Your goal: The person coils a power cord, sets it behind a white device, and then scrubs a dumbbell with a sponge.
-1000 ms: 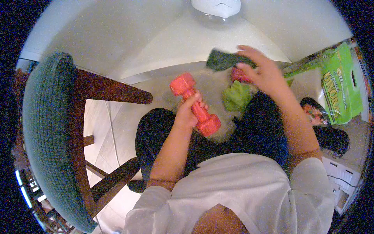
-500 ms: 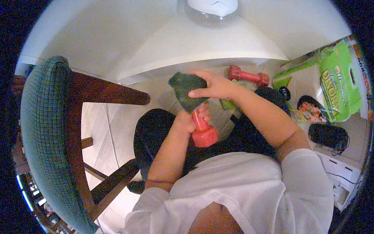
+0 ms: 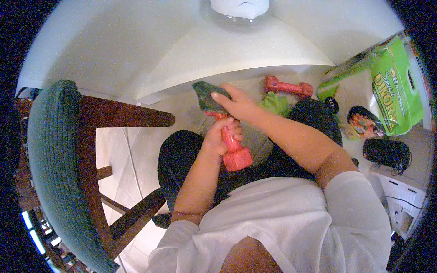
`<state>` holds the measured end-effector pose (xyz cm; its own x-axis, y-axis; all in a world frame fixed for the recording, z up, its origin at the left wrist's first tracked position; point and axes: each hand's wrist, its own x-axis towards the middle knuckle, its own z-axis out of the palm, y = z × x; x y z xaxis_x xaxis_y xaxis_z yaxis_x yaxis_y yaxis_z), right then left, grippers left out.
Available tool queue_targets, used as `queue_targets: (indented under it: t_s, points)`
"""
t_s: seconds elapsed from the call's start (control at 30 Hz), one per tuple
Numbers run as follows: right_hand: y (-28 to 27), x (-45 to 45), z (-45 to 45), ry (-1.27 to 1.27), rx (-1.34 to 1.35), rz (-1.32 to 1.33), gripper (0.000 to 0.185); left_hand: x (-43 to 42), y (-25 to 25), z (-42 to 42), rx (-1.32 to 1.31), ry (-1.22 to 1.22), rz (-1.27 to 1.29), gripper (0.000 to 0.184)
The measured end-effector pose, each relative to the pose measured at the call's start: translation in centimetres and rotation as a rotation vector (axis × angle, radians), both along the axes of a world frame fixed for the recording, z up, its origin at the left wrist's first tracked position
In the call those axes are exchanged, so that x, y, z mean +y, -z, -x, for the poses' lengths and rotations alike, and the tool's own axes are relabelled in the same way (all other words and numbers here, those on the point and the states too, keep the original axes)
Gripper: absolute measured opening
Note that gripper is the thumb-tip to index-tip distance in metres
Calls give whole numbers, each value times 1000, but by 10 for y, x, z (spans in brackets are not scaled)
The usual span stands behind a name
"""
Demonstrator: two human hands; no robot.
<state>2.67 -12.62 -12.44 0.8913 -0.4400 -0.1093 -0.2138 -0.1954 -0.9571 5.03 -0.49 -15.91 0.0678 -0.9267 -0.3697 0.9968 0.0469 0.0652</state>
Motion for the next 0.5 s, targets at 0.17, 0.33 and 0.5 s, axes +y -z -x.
queue_targets:
  t_s: [0.17, 0.33, 0.5]
  points:
    - [5, -1, -14, 54, 78, 57, 36, 0, 1, -2, 144, -30, 18, 12]
    - [2, -27, -30, 254, 50, -713, 38, 3, -14, -1, 27, -58, 111, 10]
    - [-28, -70, -3, -94, -107, -988, 47, 3, -17, -4, 79, -44, 297, 10]
